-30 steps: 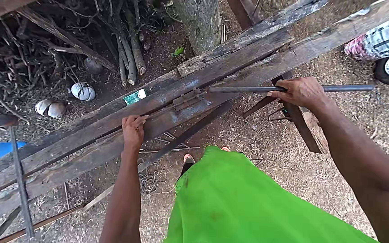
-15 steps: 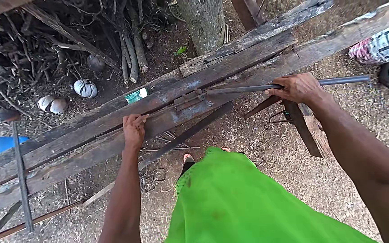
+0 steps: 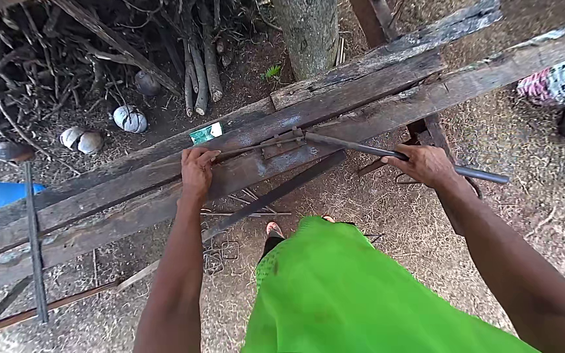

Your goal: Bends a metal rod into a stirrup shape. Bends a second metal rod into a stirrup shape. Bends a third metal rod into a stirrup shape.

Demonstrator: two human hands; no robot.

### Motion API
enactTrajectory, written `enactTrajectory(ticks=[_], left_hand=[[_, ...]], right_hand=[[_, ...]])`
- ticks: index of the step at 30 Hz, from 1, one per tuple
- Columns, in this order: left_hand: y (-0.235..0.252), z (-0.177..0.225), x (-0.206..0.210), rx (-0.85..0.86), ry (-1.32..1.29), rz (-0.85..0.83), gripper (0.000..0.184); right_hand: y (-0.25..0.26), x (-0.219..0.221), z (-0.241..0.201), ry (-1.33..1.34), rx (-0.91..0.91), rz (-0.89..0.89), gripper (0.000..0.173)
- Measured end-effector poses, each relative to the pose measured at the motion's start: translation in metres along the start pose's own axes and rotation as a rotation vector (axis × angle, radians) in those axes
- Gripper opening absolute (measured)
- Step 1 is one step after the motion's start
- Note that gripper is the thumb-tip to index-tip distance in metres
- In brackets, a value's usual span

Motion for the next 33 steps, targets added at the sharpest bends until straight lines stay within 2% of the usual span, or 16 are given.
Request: enactTrajectory(ticks=[4,8,11,15,19,33], left_hand=[[0.008,-0.007,0.002,0.026,0.003,-0.032,0.031],[0.007,-0.006,0.0,0.046,-0.012,-0.028,0.03],[0.005,-0.006,0.0,0.053,-0.008,-0.042,0.03],[0.006,-0.012,0.002,0.069,-0.013,-0.053,0.029],[0.005,-0.011,0.003,0.067,-0.017,-0.042,0.031],[0.008,-0.01,0.002,0.058,-0.022,-0.011,0.031]], right_hand=[[-0.016,0.013,-0.009,0.028,0.077,-0.02,0.052],[-0.022,0.02,-0.01,0.027,0.079,0.016,0.055],[-0.023,0.006,-0.008,-0.012,0.095,0.042,0.05],[-0.033,-0.013,0.012,-0.071,0.08,0.118,0.053],[-0.039,-0.03,0.018,-0.082,0.123,0.072,0.057],[-0.005,-0.018,0.0,-0.074,-0.049,0.117,0.061]])
Point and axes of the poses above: each hand's wrist, its own y-axis towards the middle knuckle, its own x-axis out of the palm, z = x × y, the point moved 4 cm from there along y, towards the middle knuckle, and after that the axes turned 3 degrees about z, right-handed, at the moved point
